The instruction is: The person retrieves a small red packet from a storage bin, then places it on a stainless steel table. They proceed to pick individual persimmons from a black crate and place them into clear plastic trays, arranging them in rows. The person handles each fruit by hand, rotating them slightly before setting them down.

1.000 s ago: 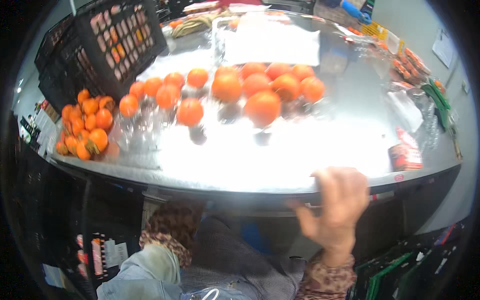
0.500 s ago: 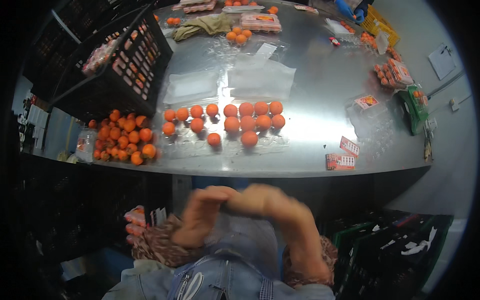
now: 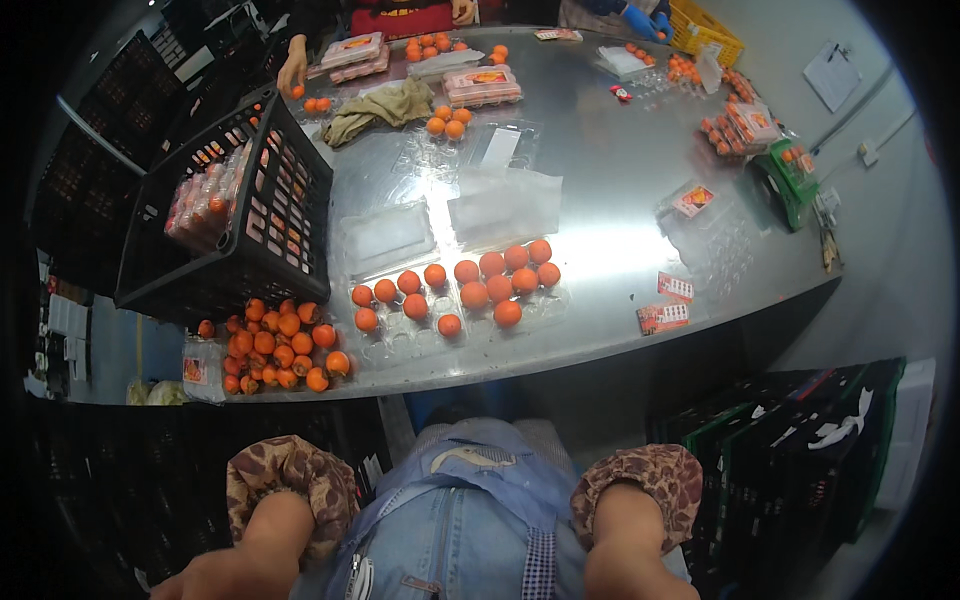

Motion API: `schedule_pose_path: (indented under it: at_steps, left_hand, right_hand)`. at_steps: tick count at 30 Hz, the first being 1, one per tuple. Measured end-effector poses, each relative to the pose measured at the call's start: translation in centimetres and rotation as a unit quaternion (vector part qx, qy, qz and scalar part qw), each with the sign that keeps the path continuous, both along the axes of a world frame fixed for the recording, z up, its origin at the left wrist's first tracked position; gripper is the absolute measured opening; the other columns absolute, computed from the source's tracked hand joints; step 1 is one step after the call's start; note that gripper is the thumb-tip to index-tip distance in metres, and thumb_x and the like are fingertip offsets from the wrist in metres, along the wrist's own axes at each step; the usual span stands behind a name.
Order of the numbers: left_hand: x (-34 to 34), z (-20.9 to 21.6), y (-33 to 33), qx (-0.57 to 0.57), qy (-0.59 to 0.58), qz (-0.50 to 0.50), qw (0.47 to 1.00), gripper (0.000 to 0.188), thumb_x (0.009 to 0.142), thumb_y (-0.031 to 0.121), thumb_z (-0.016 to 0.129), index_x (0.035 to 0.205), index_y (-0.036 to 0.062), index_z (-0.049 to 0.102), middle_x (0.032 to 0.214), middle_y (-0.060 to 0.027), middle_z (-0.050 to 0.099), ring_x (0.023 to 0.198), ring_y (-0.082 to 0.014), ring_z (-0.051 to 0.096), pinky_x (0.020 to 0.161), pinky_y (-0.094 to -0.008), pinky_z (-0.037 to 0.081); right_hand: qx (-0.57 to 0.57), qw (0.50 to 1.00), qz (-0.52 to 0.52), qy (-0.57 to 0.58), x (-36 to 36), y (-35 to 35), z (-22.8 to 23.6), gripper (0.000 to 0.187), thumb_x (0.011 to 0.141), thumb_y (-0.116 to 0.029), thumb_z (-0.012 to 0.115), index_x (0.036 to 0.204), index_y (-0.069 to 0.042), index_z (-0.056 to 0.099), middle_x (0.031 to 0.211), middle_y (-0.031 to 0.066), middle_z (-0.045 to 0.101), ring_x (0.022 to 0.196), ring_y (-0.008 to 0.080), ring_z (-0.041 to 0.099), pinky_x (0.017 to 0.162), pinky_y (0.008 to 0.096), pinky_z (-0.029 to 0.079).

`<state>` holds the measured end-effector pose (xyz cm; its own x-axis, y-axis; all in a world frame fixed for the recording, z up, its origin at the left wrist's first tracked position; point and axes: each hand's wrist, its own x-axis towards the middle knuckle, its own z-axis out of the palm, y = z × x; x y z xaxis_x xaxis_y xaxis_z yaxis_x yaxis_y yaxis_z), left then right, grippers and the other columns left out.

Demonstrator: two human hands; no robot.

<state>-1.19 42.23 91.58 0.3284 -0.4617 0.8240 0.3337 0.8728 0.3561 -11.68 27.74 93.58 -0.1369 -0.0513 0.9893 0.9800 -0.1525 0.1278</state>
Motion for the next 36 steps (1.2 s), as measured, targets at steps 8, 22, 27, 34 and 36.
schedule_pose_path:
  at_steps: [8, 22, 27, 34, 36]
  left_hand:
    - [5.5, -11.3, 4.0, 0.448, 0.047, 0.497, 0.742, 0.026, 0.091, 0.002, 0.048, 0.115, -0.0025, 0.057, 0.097, -0.0071, 0.060, 0.087, -0.0184, 0.060, 0.069, -0.0248, 0.048]
    - [6.8, -32.2, 6.9, 0.836, 0.029, 0.470, 0.283, 0.037, 0.094, 0.015, 0.058, 0.125, -0.0045, 0.052, 0.090, -0.0150, 0.063, 0.068, -0.0239, 0.066, 0.063, -0.0341, 0.053]
    - [8.4, -33.6, 6.9, 0.800, 0.232, 0.375, 0.407, 0.036, 0.096, 0.009, 0.055, 0.128, -0.0054, 0.050, 0.085, -0.0113, 0.062, 0.057, -0.0146, 0.063, 0.046, -0.0262, 0.053]
    - [9.9, -34.5, 6.3, 0.788, 0.220, 0.364, 0.445, 0.040, 0.095, 0.006, 0.056, 0.133, -0.0055, 0.046, 0.080, -0.0074, 0.058, 0.058, -0.0126, 0.061, 0.048, -0.0255, 0.053]
    - [10.2, -34.3, 6.2, 0.791, 0.219, 0.352, 0.451, 0.041, 0.095, 0.006, 0.056, 0.133, -0.0050, 0.046, 0.080, -0.0069, 0.057, 0.059, -0.0125, 0.061, 0.048, -0.0252, 0.053]
  right_hand:
    - [-0.105, 0.813, -0.472, 0.324, 4.3, -11.9, -13.9, 0.024, 0.079, -0.005, 0.060, 0.102, 0.001, 0.059, 0.093, 0.0155, 0.062, 0.077, 0.0256, 0.058, 0.072, 0.0388, 0.048]
    - [0.194, 0.454, -0.172, 0.853, 16.2, -24.0, -38.4, 0.027, 0.096, -0.028, 0.062, 0.094, -0.001, 0.063, 0.081, -0.0001, 0.057, 0.074, 0.0079, 0.049, 0.065, 0.0244, 0.042]
    - [0.238, 0.472, -0.172, 0.831, 16.5, -23.6, -38.0, 0.023, 0.093, -0.022, 0.066, 0.085, -0.001, 0.062, 0.074, -0.0032, 0.055, 0.069, 0.0059, 0.047, 0.062, 0.0230, 0.040]
    - [0.177, 0.480, -0.316, 0.799, 16.2, -25.0, -37.7, 0.036, 0.087, -0.026, 0.071, 0.106, 0.005, 0.065, 0.098, 0.0102, 0.066, 0.079, 0.0164, 0.060, 0.073, 0.0293, 0.049]
    - [0.181, 0.502, -0.347, 0.771, 16.8, -25.3, -37.4, 0.037, 0.088, -0.026, 0.071, 0.106, 0.005, 0.065, 0.100, 0.0103, 0.065, 0.081, 0.0177, 0.060, 0.074, 0.0301, 0.049]
